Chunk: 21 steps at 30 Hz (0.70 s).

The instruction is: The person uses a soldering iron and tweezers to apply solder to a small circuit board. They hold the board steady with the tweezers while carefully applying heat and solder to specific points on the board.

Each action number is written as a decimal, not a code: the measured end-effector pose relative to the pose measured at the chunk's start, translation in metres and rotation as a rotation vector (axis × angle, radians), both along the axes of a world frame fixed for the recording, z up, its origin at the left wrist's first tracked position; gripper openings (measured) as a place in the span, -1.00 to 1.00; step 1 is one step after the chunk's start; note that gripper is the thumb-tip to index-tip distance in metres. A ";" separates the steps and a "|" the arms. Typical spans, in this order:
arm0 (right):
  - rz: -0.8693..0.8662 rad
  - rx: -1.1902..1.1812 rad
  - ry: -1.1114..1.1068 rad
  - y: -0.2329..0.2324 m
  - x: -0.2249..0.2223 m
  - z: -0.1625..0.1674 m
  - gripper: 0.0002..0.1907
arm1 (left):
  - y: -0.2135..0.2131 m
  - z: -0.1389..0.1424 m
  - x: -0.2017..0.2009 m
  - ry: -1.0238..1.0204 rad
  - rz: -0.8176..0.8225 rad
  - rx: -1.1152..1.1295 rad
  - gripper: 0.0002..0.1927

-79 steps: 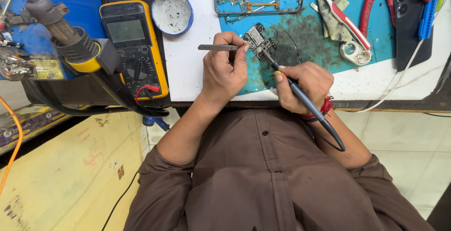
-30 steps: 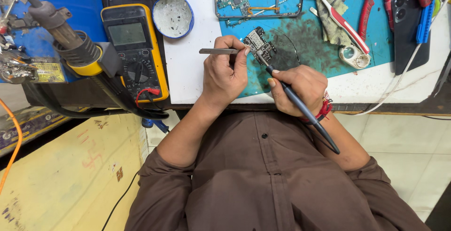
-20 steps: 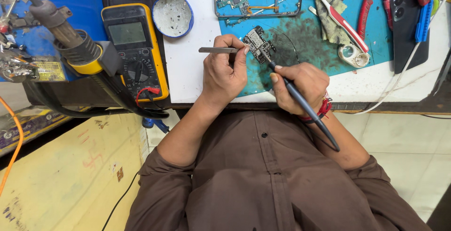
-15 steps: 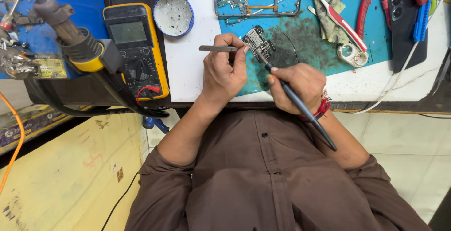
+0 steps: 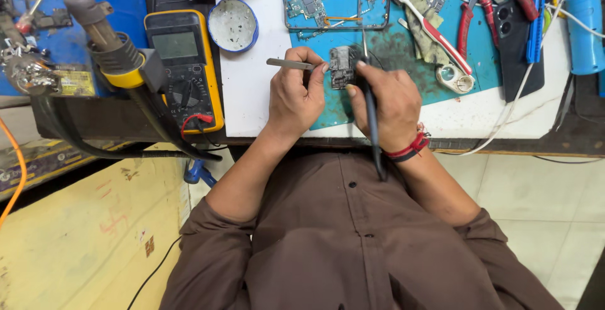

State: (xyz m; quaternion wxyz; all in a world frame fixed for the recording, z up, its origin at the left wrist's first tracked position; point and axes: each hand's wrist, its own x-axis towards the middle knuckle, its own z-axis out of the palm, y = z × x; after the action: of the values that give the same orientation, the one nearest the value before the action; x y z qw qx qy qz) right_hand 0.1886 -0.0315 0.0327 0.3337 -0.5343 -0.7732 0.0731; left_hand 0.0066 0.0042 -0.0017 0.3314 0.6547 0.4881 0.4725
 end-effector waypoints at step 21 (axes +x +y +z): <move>0.146 -0.026 0.261 -0.010 0.015 -0.015 -0.90 | -0.013 0.000 -0.004 -0.075 -0.010 -0.160 -0.90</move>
State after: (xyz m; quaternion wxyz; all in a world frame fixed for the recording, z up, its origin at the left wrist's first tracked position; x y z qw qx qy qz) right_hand 0.2031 -0.0413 0.0181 0.4182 -0.4669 -0.7590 0.1759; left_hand 0.0024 -0.0092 -0.0014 0.4029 0.6104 0.5083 0.4547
